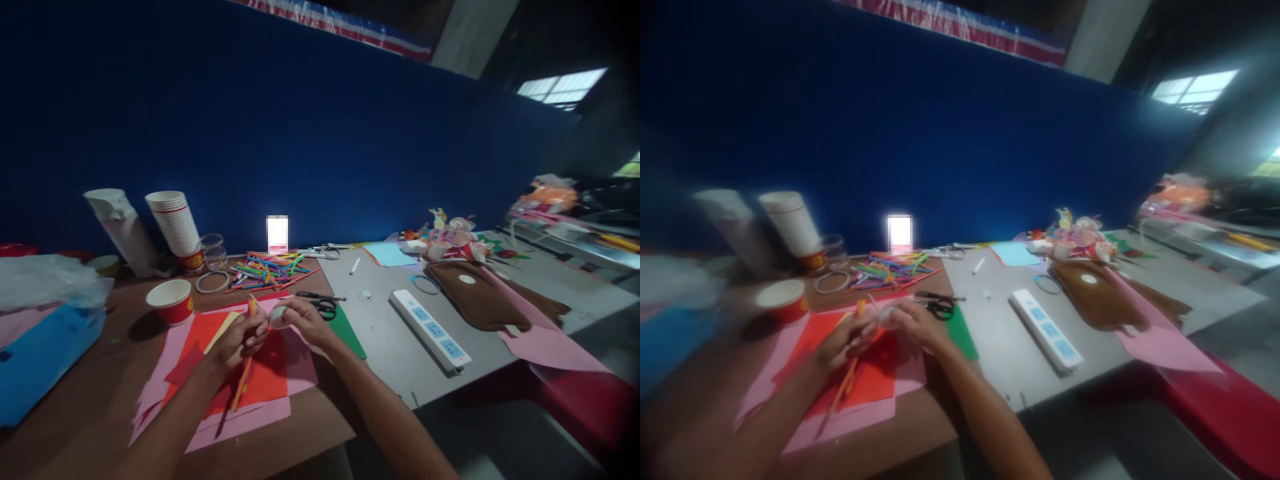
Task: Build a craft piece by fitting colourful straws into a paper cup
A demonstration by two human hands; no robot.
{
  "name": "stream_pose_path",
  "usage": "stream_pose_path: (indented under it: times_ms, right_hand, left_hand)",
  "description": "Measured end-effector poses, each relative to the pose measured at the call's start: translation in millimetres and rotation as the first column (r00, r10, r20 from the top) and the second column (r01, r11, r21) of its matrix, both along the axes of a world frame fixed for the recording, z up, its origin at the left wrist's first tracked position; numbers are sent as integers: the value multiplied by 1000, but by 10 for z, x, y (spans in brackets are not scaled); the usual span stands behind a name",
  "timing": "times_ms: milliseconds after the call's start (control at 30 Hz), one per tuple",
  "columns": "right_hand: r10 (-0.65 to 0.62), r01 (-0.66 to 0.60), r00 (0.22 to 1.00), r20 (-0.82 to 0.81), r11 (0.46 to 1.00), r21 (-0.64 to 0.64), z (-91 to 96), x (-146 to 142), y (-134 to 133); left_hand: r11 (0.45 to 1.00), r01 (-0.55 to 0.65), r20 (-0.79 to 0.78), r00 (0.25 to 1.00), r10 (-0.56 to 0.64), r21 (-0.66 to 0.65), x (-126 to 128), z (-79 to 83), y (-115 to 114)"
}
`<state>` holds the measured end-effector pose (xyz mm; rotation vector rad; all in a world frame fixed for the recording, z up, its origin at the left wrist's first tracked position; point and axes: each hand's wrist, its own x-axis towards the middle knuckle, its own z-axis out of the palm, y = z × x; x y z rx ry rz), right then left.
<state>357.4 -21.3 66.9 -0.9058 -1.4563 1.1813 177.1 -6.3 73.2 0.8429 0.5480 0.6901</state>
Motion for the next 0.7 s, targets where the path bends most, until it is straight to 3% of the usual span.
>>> stream_pose_path:
  times_ms: [100, 467, 700]
  right_hand:
    - [34, -49, 980, -198, 996, -70, -26, -29, 47]
    - [145, -227, 917, -371, 956, -188, -55, -158, 117]
    - [251, -300, 941, -228, 930, -214, -43, -111, 190]
  left_hand:
    - [1000, 17, 134, 991, -14, -21, -20, -24, -2]
    - [998, -22, 290, 956, 36, -52, -130, 11, -22]
    - [998, -49, 251, 966, 54, -25, -206, 20, 1]
